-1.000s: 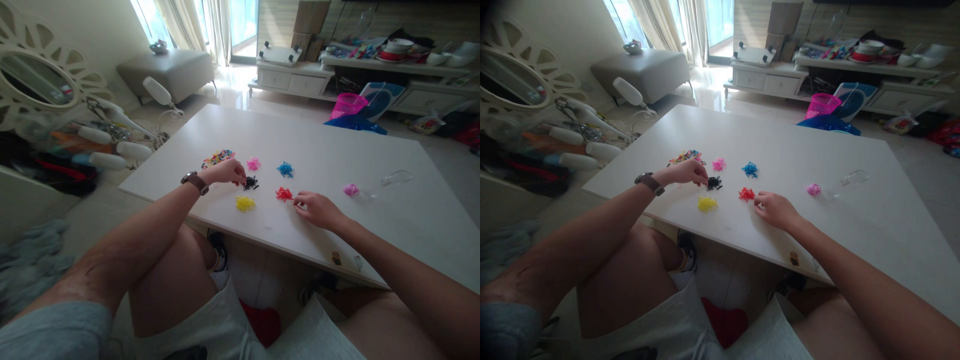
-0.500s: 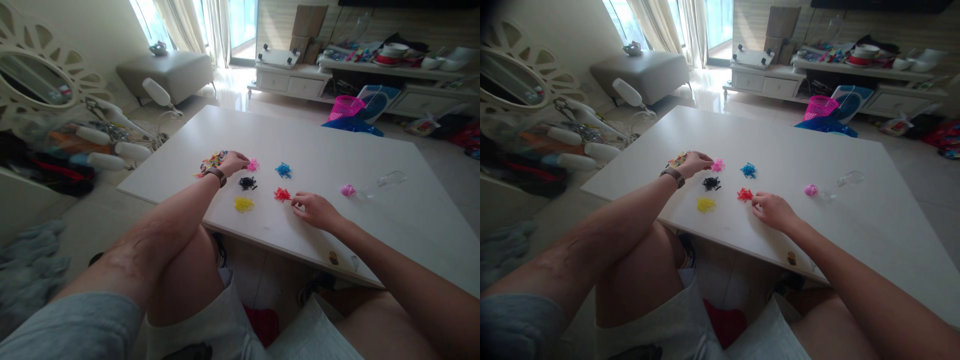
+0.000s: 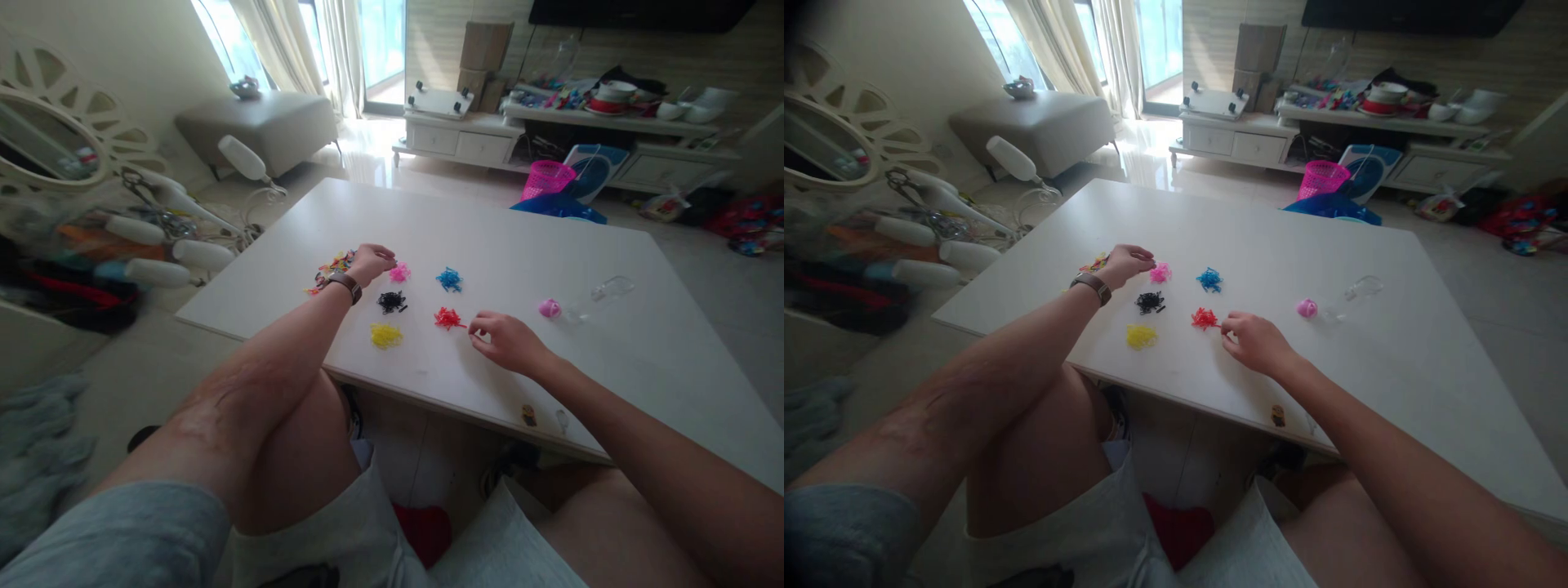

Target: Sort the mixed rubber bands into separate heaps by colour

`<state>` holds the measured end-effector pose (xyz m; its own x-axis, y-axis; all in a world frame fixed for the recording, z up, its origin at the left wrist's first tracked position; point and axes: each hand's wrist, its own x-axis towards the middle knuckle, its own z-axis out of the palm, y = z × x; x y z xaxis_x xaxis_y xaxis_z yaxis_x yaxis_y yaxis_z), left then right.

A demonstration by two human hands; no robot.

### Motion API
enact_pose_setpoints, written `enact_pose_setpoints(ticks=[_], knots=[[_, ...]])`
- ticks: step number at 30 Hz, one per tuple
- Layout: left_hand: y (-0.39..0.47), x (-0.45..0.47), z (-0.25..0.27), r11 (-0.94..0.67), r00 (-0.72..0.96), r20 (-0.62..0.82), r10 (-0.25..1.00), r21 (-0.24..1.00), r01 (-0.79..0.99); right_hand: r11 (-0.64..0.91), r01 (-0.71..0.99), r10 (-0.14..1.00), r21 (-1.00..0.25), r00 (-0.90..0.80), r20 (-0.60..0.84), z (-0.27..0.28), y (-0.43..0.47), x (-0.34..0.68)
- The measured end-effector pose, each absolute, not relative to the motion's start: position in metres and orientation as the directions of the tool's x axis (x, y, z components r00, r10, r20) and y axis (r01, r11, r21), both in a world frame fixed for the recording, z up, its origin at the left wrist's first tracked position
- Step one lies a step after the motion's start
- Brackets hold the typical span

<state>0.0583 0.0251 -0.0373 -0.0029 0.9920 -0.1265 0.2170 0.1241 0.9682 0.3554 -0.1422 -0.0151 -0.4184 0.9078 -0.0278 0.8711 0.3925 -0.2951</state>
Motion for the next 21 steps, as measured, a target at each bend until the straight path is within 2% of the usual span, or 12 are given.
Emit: enact_pose_setpoints(ticks=[9,14,21], knots=[[0.006,0.092,-0.020,0.186,0.353,-0.197,0.915,0.980,0.066,0.398,0.842,0.916,-0.363,-0.385,0.112,-0.021,-0.139,0.356],[-0.006,0.103,-0.021,0.191,0.532,-0.182,0.827,0.981,0.039,0.392,0.773,0.920,-0.498,-0.319,0.230,-0.020,-0.133,0.344],[-0.020,0.114,-0.019,0.154,0.623,-0.146,0.768,0.987,0.041,0.286,0.580,0.952,-0.763,-0.081,0.294,-0.017,-0.112,0.304]])
